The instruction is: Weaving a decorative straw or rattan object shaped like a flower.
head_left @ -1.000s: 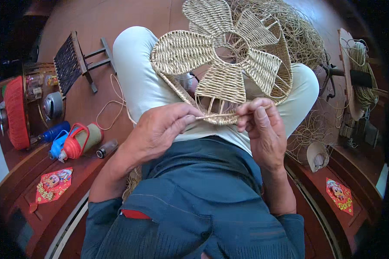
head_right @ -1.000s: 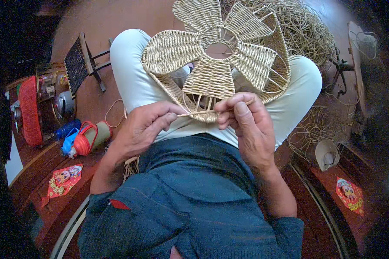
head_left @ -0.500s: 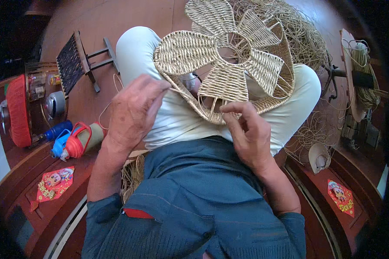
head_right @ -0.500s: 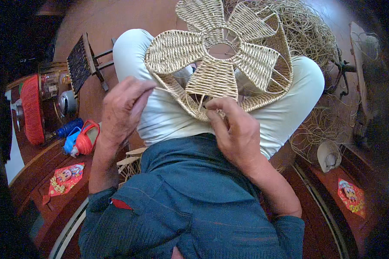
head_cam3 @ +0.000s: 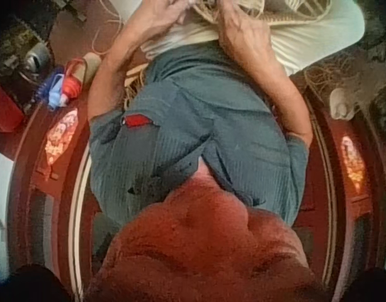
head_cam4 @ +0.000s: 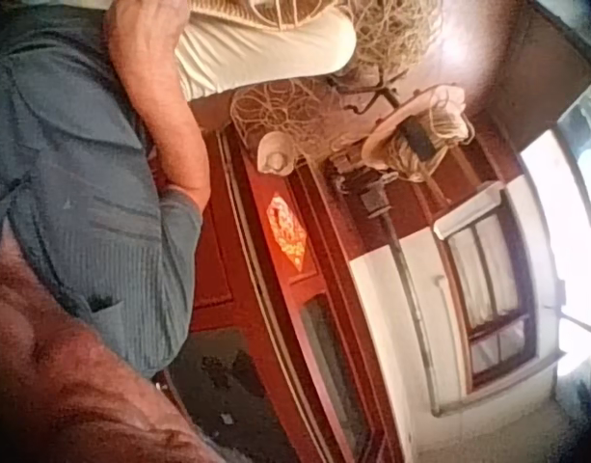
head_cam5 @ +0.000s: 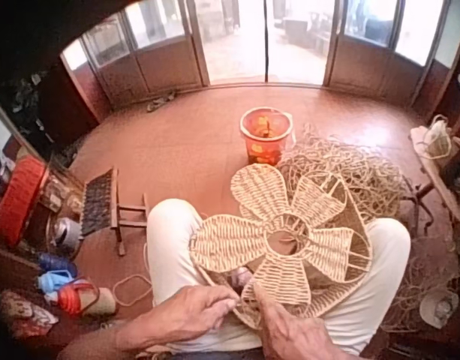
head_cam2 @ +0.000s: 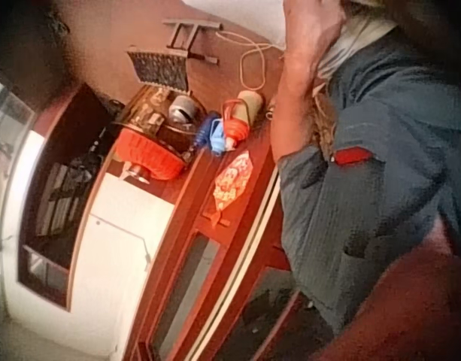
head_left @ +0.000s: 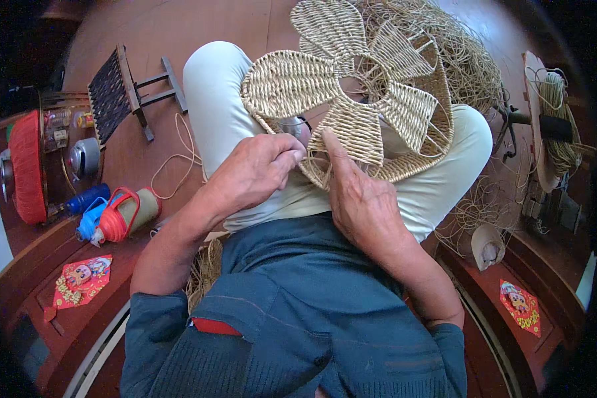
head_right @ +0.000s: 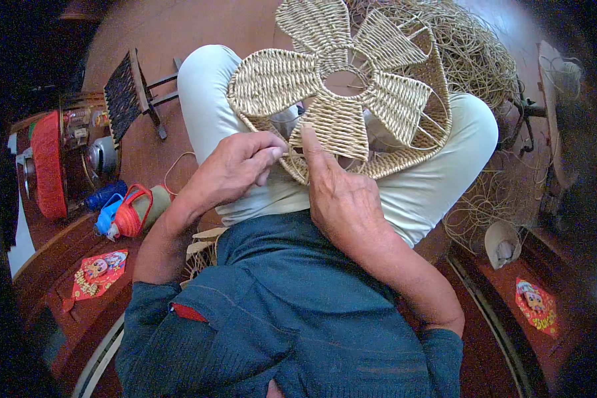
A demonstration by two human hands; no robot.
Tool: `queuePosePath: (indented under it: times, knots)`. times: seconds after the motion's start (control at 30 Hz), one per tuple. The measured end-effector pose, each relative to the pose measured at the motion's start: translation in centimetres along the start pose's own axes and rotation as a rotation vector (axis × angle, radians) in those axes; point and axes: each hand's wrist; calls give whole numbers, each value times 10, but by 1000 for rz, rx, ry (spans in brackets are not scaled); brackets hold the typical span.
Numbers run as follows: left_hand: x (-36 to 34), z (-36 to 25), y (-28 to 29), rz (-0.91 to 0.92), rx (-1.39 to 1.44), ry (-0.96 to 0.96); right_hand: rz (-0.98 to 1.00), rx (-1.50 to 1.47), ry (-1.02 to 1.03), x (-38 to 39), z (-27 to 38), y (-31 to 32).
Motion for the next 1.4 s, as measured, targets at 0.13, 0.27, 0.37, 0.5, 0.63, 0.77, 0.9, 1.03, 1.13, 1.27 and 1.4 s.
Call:
queuePosePath:
  times: [0.13, 0.27, 0.37, 0.5, 0.63, 0.77, 0.9, 1.03, 1.13, 1.27, 1.4]
  knots:
    - [3, -8, 0, 167, 292, 214, 19, -58, -43, -4, 4, 4]
    - [2, -5, -2, 198, 331, 199, -63, -95, -54, -3, -1, -2]
    - [5, -6, -8, 145, 262, 166, -177, -174, 32, 0, -9, -8]
    - [16, -13, -17, -332, -500, -232, -290, -220, 197, 2, -12, -8]
    - [14, -20, -25, -417, -480, -450, -188, -420, 66, 23, -3, 12]
    - [5, -16, -49, -291, -313, -570, -97, -616, -129, 48, -11, 33]
    - [2, -18, -62, -249, -309, -589, -90, -780, -319, 62, -31, 49]
    - [-6, -21, -68, -296, -228, -536, -229, -815, -367, 54, -38, 45]
    - [-9, -30, -73, -310, -228, -452, -313, -696, -333, 46, -46, 38]
    - [-13, -36, -80, -346, -252, -408, -280, -586, -378, 40, -41, 37]
    - [-14, -33, -84, -362, -248, -455, -215, -565, -324, 37, -45, 32]
Point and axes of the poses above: each hand's wrist, its own x-axis away from the middle knuckle, its own y-axis out of the back of the hand, z = x × y, and after that the axes turned 9 degrees about -x, right-handed
